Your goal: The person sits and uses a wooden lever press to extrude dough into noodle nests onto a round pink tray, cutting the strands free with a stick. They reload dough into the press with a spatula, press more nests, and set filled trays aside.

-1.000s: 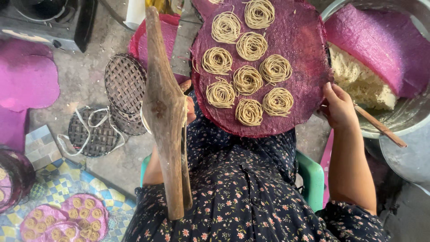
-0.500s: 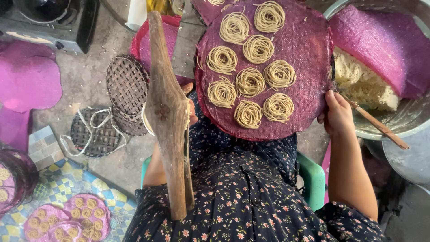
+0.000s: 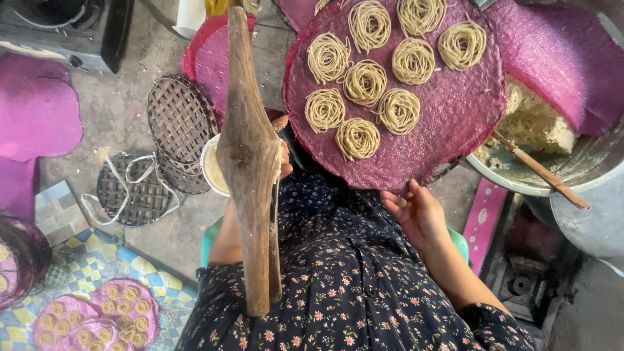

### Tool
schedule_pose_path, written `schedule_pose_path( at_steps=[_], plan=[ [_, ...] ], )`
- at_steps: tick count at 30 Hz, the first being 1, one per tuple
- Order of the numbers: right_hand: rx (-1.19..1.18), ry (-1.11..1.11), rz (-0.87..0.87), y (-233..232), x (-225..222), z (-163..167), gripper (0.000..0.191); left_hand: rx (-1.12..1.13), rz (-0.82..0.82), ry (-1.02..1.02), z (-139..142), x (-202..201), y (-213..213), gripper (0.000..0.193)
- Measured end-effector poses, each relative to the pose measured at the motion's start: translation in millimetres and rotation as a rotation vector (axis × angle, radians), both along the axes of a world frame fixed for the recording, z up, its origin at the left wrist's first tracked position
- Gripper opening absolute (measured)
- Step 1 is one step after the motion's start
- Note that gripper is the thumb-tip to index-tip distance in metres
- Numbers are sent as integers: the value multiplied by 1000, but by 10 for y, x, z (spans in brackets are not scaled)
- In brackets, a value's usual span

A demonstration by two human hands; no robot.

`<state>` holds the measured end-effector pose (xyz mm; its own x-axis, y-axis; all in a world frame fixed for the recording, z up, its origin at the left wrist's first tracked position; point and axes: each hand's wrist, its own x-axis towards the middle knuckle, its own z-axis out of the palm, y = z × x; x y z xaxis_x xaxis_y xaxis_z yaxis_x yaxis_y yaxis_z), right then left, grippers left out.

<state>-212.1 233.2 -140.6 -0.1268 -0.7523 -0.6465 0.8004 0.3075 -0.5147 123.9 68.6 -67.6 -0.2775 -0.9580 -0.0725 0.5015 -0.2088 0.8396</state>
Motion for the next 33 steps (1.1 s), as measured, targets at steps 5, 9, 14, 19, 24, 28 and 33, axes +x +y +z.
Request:
schedule_pose_path(
  at_steps=[5,9,14,19,24,28,33],
  plan=[
    [26,-6,259,154,175,41,13,1,-7,0,-4,-16,-3,66],
    [49,-43,505,117,290,-155,33,6,-18,-8,-19,1,36,67],
    [40,43,210,29,-138,-287,46,9,-18,-1,-35,28,50,67],
    [-166,178,87,-187,-525,-290,38,7,-21,25,-50,-17,6,68],
    [-235,140,-28,-466,-500,-194,40,2,-40,44,-38,-89,-42,69],
    [-204,152,-79,-469,-407,-109,40,3,-50,53,-38,-124,-60,69],
    [-284,68,-120,-273,-14,-289,42,14,-74,56,-75,-158,-52,70]
  ],
)
